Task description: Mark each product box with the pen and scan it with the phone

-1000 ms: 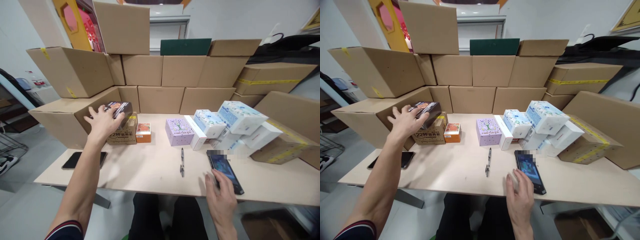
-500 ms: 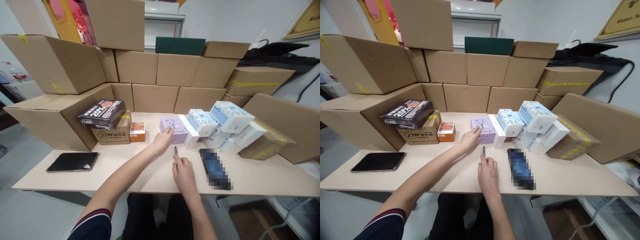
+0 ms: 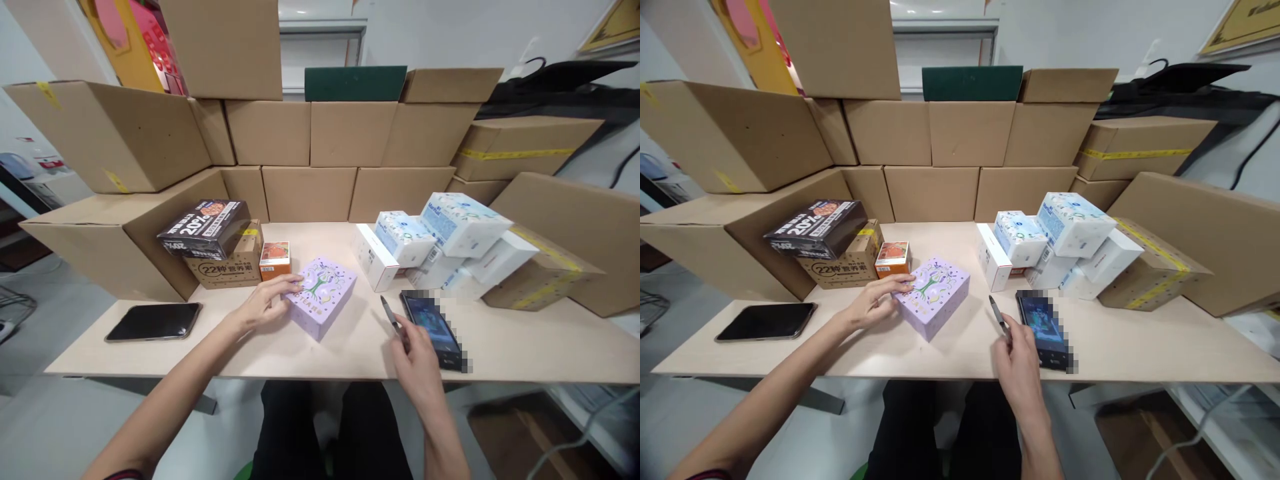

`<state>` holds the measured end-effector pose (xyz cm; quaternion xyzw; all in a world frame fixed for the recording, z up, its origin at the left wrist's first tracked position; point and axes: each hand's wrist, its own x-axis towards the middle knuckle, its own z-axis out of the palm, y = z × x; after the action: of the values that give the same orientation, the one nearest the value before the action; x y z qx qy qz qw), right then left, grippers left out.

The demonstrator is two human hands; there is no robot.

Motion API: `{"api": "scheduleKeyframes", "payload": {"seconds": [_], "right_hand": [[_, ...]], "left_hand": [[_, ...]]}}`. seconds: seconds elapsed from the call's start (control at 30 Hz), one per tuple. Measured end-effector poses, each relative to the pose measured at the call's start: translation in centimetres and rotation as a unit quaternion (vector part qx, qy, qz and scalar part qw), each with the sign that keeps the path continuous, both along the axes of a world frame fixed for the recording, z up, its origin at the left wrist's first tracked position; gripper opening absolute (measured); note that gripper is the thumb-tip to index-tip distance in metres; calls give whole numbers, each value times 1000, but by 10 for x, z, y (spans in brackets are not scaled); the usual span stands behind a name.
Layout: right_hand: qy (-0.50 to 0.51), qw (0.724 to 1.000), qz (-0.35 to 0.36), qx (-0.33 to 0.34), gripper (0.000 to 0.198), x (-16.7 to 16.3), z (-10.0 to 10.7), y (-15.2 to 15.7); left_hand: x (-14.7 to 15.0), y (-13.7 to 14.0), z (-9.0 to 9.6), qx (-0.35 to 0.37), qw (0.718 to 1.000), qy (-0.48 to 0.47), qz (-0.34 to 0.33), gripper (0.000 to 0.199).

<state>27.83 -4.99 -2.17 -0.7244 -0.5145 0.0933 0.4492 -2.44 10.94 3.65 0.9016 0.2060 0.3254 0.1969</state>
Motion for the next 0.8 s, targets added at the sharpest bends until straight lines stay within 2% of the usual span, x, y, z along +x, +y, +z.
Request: {"api": "scheduleKeyframes", "payload": {"seconds": [0.1,0.17,0.2,0.27,0.4,0.47,0.6,0.63,0.7,0.77,0.8], "right_hand": [[130,991,22,1,51,-12,9,26],[162,986,43,7,58,-19,15,46],[163,985,50,12,60,-22,19,56],[156,985,65,18,62,-27,26,73],[145,984,107,9,56,-32,34,87],[140,985,99,5,56,-31,33,86],[140,989,49,20,60,-27,28,79],[142,989,40,26,58,-26,27,77],[145,988,39,31,54,-28,24,74],[147,987,53,24,49,-32,22,73],[147,987,60,19,47,-33,21,72]], "left_hand": [[1,-17,-3,-62,990,-24,124,40],[5,-30,-5,-110,962,-18,248,51],[6,-36,-6,-129,950,-2,283,53],[8,-43,-8,-181,939,24,291,52],[12,-40,-16,-329,915,14,234,60],[18,-34,-17,-350,909,-2,225,61],[30,-21,0,-312,931,-2,189,54],[33,-17,6,-280,943,-4,181,52],[38,-8,16,-160,972,-2,173,49],[41,-1,20,-57,984,3,170,48],[42,2,18,-30,985,3,172,47]]}}
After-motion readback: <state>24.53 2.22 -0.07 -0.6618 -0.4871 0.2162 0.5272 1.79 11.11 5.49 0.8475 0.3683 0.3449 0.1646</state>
